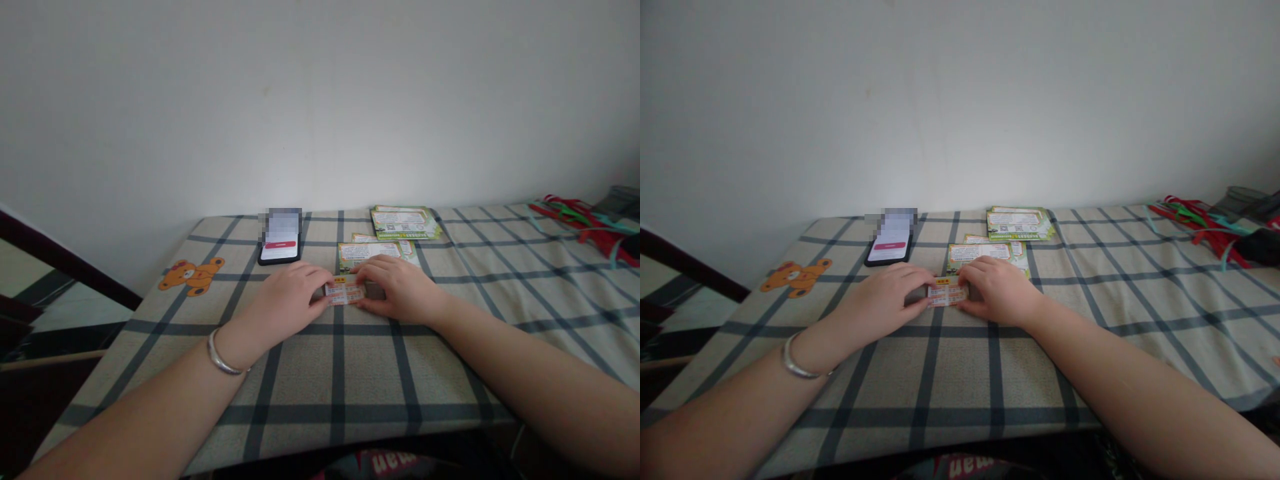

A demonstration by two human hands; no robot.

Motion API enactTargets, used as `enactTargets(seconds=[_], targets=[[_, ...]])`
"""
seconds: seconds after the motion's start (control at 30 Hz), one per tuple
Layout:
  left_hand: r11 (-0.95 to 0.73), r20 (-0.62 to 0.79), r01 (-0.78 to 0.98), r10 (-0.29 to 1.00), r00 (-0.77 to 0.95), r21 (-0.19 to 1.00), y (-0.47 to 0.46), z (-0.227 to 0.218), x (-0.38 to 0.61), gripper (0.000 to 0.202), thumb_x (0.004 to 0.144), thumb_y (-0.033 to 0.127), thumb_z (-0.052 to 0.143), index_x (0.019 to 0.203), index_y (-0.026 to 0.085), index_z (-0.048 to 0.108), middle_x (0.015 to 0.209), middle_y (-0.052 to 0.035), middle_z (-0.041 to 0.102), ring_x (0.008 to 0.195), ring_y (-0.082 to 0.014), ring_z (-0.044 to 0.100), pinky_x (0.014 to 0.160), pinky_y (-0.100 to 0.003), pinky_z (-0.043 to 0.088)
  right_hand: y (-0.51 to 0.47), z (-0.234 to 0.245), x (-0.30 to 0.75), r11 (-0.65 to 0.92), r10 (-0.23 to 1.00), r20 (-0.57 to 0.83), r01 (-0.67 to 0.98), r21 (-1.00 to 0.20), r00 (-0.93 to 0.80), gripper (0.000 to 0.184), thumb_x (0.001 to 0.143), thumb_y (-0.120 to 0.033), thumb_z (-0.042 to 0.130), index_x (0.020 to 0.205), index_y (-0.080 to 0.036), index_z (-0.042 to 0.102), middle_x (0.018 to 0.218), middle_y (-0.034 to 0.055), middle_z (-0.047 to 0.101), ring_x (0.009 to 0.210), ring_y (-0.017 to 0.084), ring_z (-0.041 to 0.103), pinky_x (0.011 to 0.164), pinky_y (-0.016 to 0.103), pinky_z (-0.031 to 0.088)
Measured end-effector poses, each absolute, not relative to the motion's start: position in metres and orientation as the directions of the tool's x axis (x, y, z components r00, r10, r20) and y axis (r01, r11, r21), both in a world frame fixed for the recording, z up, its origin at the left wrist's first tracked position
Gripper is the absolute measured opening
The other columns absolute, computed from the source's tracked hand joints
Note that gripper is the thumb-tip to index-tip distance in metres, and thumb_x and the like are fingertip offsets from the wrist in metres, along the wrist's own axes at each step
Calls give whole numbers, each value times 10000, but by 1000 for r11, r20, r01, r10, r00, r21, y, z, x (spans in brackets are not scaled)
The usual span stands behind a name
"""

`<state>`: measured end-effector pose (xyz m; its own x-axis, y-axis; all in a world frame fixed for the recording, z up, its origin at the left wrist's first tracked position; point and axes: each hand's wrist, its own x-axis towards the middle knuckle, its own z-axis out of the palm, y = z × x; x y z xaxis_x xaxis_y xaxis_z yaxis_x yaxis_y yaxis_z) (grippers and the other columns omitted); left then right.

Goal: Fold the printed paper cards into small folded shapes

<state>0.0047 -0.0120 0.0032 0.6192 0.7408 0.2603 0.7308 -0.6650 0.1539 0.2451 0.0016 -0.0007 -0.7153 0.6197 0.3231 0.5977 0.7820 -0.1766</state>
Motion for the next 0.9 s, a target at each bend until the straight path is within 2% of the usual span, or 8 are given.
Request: enactTargets(seconds=[0.2,0.33,0.53,0.73,0.9], targets=[[-646,316,743,751,580,173,-13,2,6,270,841,212,594,1111,205,589,1113,-46,646,1020,-216,591,901,-390,480,6,-6,243,768,635,344,614,-183,-692,290,842,-347,625,1078,-183,586,1035,85,662,1007,231,592,866,381,465],[-637,332,743,760,559,207,-13,1,7,303,841,189,589,1143,213,579,1142,-41,636,1036,-211,591,913,-391,485,8,-10,243,740,660,363,653,-161,-658,401,844,-393,626,1170,-170,555,1083,108,657,1014,250,597,870,407,477],[-609,357,742,784,508,281,-12,3,9,362,842,137,580,1194,216,556,1185,-33,630,1074,-194,587,952,-383,481,8,-11,243,754,623,449,645,-124,-641,487,830,-410,652,1232,-161,536,1136,112,644,1054,255,582,918,412,462],[-646,436,709,746,504,285,-13,2,9,341,851,125,565,1181,213,558,1175,-30,634,1079,-174,586,966,-369,480,5,-7,241,756,610,496,642,-130,-618,312,877,-249,590,1180,-173,587,1056,95,659,980,231,591,858,380,478],[-677,463,690,713,527,257,-15,4,9,321,863,114,537,1170,203,567,1175,-44,624,1101,-182,571,986,-386,471,3,-3,242,780,585,542,601,-174,-603,200,884,-190,565,1062,-190,658,964,71,680,896,206,604,793,342,482]])
